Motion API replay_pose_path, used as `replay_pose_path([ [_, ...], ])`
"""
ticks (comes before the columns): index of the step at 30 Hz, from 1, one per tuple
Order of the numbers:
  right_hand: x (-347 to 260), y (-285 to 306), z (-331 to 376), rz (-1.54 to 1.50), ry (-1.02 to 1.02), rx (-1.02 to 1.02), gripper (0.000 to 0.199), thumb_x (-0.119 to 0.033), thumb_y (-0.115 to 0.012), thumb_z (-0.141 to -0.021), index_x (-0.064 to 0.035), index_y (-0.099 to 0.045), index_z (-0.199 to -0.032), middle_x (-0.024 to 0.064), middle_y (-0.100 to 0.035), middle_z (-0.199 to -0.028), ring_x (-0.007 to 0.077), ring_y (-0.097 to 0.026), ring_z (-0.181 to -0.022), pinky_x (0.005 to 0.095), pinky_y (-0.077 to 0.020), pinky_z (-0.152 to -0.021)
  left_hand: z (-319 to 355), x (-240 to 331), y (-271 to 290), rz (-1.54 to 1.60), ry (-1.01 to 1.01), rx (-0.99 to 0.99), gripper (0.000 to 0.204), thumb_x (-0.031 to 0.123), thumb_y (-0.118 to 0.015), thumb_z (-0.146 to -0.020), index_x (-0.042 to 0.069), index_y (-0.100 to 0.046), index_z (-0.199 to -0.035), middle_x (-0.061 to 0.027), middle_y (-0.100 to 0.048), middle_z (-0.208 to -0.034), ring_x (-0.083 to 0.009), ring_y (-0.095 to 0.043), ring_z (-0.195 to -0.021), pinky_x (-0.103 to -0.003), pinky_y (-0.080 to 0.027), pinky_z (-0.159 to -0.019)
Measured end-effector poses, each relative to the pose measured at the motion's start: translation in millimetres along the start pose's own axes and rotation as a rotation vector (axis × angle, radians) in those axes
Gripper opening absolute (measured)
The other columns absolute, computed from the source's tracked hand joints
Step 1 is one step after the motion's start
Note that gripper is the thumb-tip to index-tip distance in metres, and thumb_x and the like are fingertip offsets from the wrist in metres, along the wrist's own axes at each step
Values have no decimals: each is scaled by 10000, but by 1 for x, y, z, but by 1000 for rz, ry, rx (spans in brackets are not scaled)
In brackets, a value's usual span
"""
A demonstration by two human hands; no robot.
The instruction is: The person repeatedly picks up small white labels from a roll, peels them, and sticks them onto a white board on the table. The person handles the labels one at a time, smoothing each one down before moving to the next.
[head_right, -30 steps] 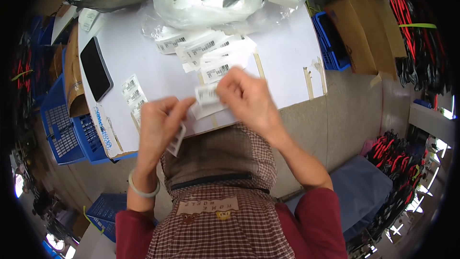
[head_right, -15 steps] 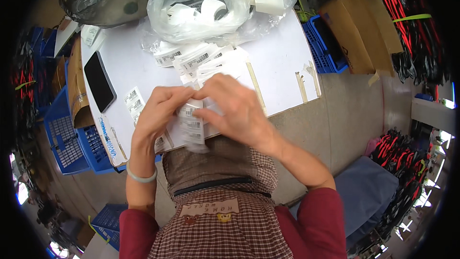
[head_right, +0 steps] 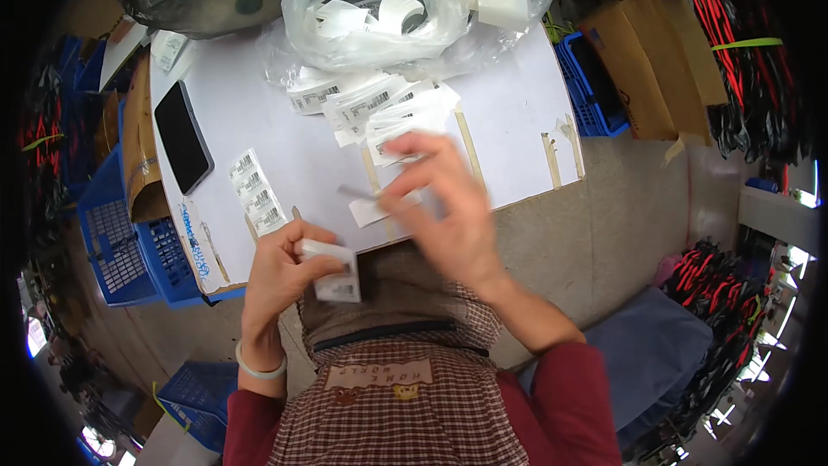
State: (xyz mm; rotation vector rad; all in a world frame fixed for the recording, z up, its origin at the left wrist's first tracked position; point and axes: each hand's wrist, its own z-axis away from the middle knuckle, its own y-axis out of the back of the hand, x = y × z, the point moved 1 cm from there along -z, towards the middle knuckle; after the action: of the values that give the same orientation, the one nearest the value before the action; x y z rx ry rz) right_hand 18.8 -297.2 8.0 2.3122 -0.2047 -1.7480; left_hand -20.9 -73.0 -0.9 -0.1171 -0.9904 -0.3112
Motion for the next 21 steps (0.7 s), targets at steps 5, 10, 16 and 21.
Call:
replay_pose_path([
  [5, 6, 23, -7, -332, -589, -205, 87, -34, -707, -855, 10, -632, -864, 102, -687, -867, 107, -624, -731, 244, -495, -640, 1, -8, 6, 116, 64, 81, 163, 68, -682, -868, -51, -672, -979, -96, -703, -771, -144, -663, -645, -254, -512, -568],
  [10, 13, 2, -3, 25, -649, -371, 94, -44, -686, -860, 16, -617, -840, 62, -653, -645, 88, -570, -548, 256, -434, -496, -32, 2, -12, -528, -98, 129, 277, 206, -662, -885, -49, -704, -784, -114, -616, -564, -147, -602, -494, -309, -441, -485],
  [16, 29, -5, 2, 86, -577, -397, 100, -60, -680, -888, 5, -617, -845, 36, -654, -664, 55, -578, -584, 212, -440, -518, -45, 0, -22, -700, -154, 210, 317, 254, -672, -860, -35, -707, -732, -153, -577, -510, -207, -574, -434, -330, -434, -478],
  [21, 29, -9, 4, 189, -491, -387, 106, -55, -675, -887, 13, -608, -841, 50, -658, -660, 72, -593, -580, 233, -453, -518, -45, -1, -21, -680, -122, 198, 319, 258, -670, -862, -31, -709, -734, -155, -577, -511, -209, -572, -432, -337, -433, -476],
])
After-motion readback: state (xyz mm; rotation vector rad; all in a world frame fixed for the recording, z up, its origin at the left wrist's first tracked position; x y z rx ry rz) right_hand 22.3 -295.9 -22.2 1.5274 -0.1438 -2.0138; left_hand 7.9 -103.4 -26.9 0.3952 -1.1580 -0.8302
